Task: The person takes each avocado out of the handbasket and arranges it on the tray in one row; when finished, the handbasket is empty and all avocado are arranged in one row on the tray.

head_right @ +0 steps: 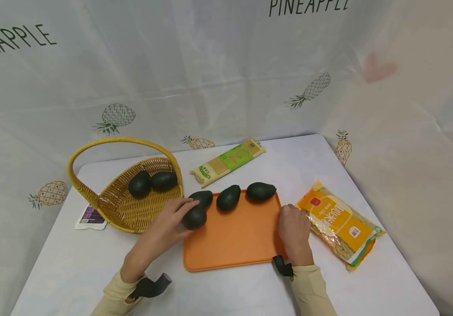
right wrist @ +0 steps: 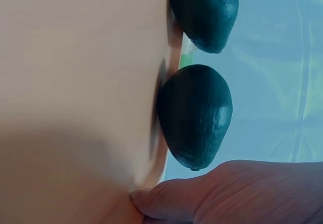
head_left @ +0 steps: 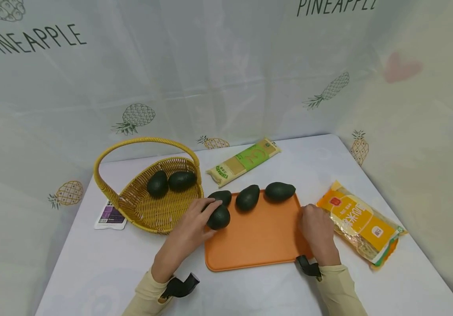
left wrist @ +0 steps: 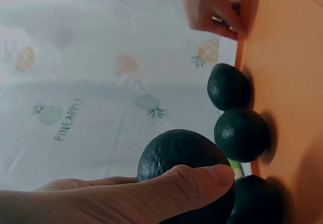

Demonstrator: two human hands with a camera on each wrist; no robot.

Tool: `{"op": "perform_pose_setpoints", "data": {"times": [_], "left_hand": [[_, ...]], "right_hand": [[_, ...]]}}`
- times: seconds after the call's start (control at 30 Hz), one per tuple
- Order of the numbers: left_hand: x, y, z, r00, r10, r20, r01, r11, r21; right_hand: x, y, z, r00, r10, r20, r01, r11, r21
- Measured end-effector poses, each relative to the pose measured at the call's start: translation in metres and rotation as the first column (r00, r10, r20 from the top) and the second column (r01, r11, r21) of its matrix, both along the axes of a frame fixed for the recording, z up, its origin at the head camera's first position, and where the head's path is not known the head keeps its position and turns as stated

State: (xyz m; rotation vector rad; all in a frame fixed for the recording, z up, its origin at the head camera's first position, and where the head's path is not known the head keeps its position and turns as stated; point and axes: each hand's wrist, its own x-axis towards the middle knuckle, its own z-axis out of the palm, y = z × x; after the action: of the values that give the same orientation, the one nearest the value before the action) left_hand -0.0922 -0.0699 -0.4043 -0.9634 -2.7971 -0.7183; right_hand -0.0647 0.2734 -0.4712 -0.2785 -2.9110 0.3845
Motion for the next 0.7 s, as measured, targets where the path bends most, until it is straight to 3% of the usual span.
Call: {"op": "perform_pose_setpoints", "data": {"times": [0.7], "left_hand": [[0.005,0.006,-0.022,0.997,-0.077,0.016,0.078,0.996,-0.033]], "right_hand": [[-0.001,-0.001,0.004,1.000,-0.008,0.026,0.008,1.000,-0.009]]}}
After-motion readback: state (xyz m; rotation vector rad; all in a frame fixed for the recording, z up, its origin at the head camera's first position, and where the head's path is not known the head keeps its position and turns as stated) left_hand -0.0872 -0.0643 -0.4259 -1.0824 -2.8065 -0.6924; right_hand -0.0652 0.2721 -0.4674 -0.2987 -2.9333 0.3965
